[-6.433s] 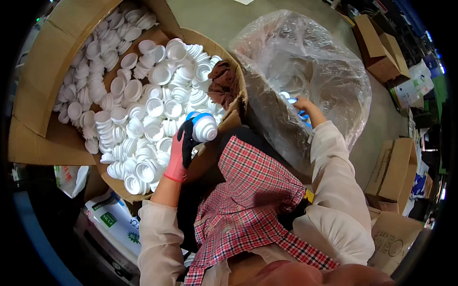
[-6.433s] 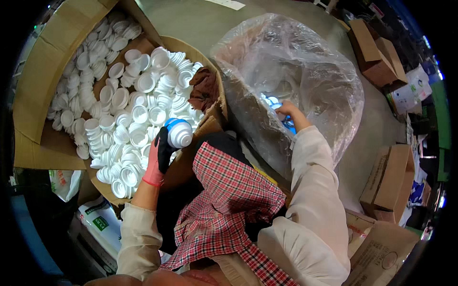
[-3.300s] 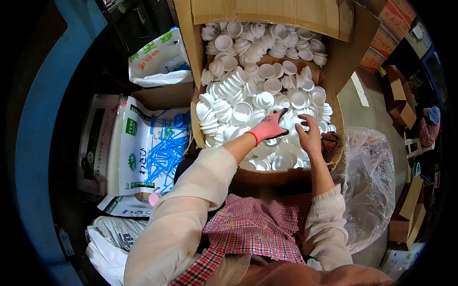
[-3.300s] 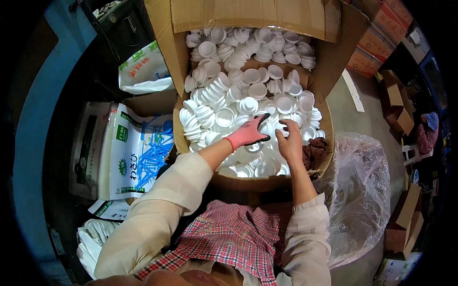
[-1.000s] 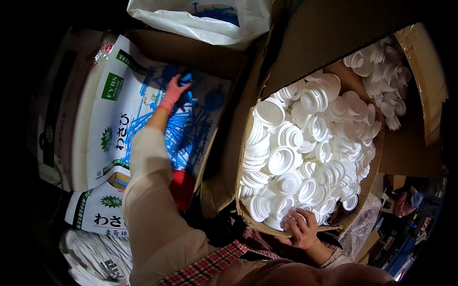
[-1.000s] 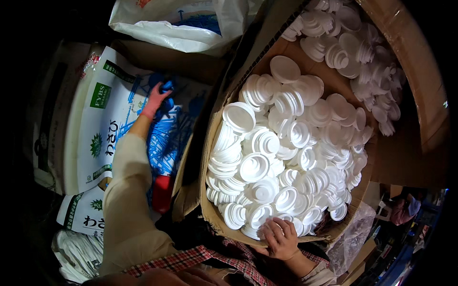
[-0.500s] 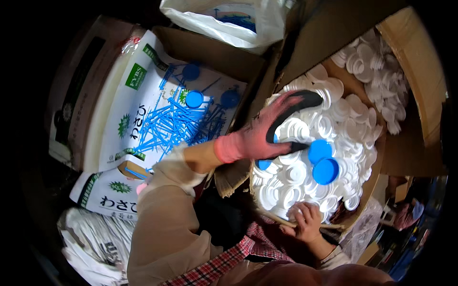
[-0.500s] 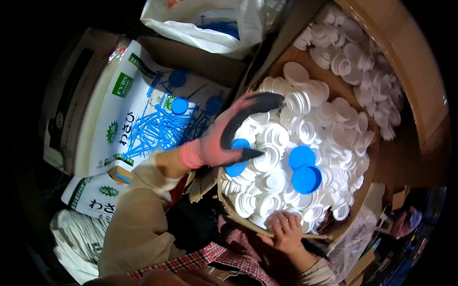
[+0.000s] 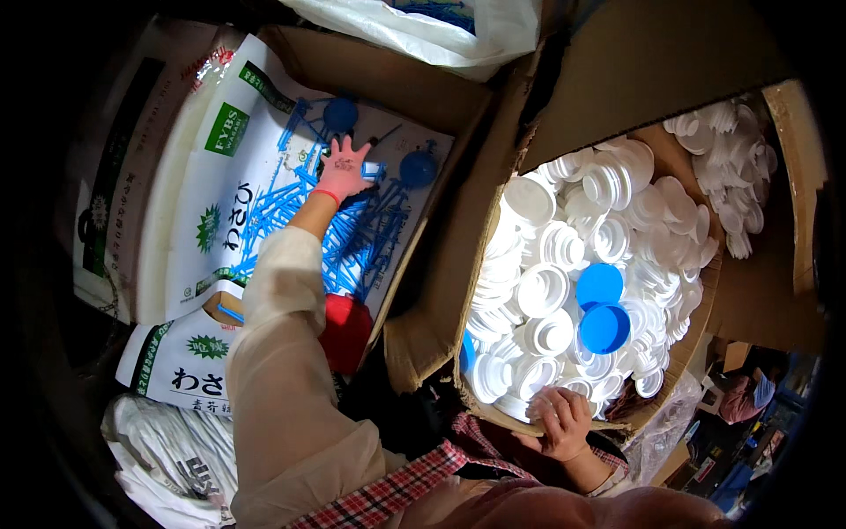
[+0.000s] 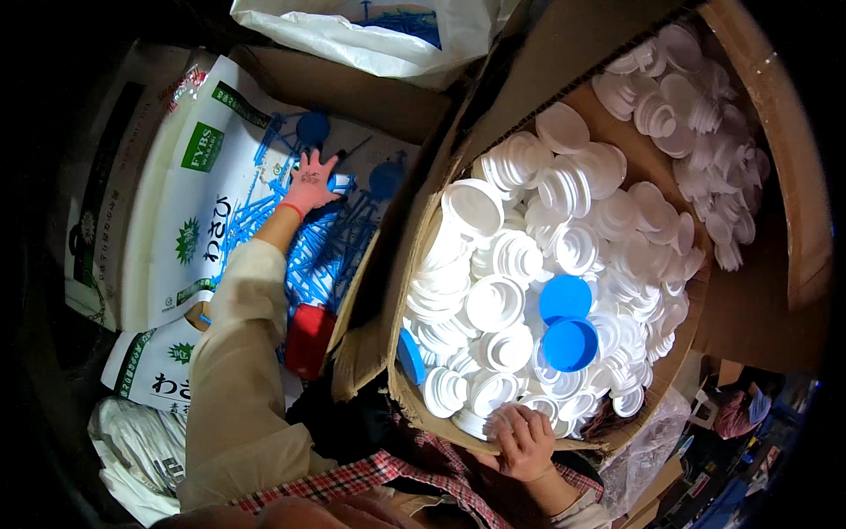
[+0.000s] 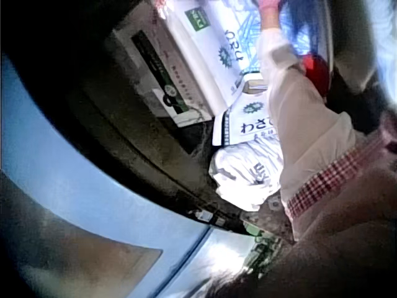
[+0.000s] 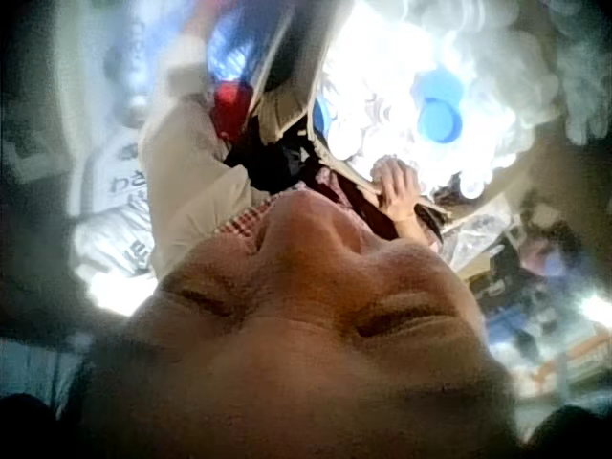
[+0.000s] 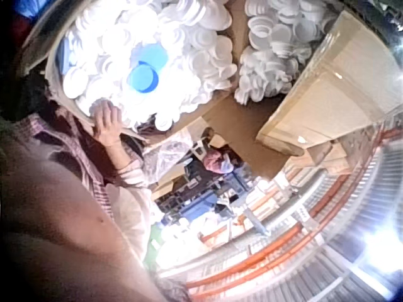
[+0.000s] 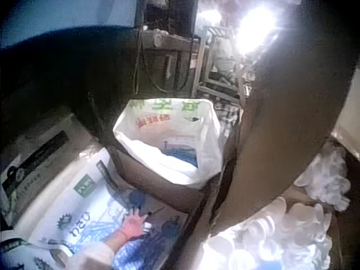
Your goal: The person repeatedly picks up white plastic containers and blue lids from a cardboard box, aligns them, and screws the lids onto the containers. The person places the assembled containers into a plastic bag. The person wears pink gloves and a checkered apron.
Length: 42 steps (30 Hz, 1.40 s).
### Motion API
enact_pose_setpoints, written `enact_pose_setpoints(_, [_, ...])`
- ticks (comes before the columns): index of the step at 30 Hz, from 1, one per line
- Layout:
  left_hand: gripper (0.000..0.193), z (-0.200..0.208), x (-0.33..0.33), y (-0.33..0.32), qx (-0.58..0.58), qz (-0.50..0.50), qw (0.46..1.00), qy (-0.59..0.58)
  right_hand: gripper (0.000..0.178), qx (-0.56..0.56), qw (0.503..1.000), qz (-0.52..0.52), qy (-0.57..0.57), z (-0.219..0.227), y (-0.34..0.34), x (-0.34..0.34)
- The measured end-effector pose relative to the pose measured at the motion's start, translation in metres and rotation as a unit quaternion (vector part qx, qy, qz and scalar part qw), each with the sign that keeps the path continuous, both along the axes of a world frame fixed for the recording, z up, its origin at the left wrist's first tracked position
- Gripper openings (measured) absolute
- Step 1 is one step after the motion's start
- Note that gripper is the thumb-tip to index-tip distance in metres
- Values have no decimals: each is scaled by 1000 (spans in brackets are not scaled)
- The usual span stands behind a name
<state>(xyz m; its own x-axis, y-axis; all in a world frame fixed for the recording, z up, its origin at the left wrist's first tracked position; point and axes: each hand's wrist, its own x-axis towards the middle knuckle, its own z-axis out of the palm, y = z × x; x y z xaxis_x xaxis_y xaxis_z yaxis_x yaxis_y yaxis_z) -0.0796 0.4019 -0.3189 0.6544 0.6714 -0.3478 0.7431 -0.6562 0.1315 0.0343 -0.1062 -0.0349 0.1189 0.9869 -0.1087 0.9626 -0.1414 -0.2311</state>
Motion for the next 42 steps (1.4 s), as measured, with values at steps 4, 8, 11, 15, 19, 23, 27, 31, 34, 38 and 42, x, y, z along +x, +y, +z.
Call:
enact_pose_setpoints(4, [74, -23, 6, 0, 42, -51, 998, -9, 59, -3, 1000, -5, 8, 0, 1, 0])
enact_pose_setpoints(8, [68, -31, 61, -25, 20, -63, 982, -176, 58, -14, 1000, -14, 10, 2, 1, 0])
enact_pose_setpoints(11, [70, -56, 89, -44, 13, -157, 977, -143, 58, -15, 1000, -11, 9, 2, 0, 0])
enact_pose_setpoints(15, [76, -69, 95, -35, 22, -148, 978, -142, 58, -9, 1000, -9, 7, 1, 0, -1])
enact_pose_setpoints(19, [86, 62, 52, -41, 29, 64, 871, -486, 58, 10, 1000, -1, -8, -1, 4, 3])
enact_pose_setpoints(23, [94, 242, 14, -130, -77, -318, 772, -545, 60, 0, 1000, -7, 2, -2, -1, 0])
enact_pose_setpoints(27, [83, 256, 28, -143, -176, -332, 717, -588, 59, 3, 1000, -16, -2, -2, -11, -6])
enact_pose_setpoints(31, [50, 126, 38, -21, -19, 177, 806, -565, 58, -25, 999, -16, -11, 10, -4, -6])
enact_pose_setpoints(34, [67, 13, 31, 76, 48, 191, 950, -241, 57, -19, 1000, -7, -7, 2, -5, -1])
enact_pose_setpoints(38, [69, -74, 45, 119, 169, 164, 965, -119, 56, -34, 999, -6, 4, 5, 0, -3])
enact_pose_setpoints(42, [45, -107, 35, 121, 220, 156, 963, 4, 52, -48, 999, -1, 20, 2, -9, -3])
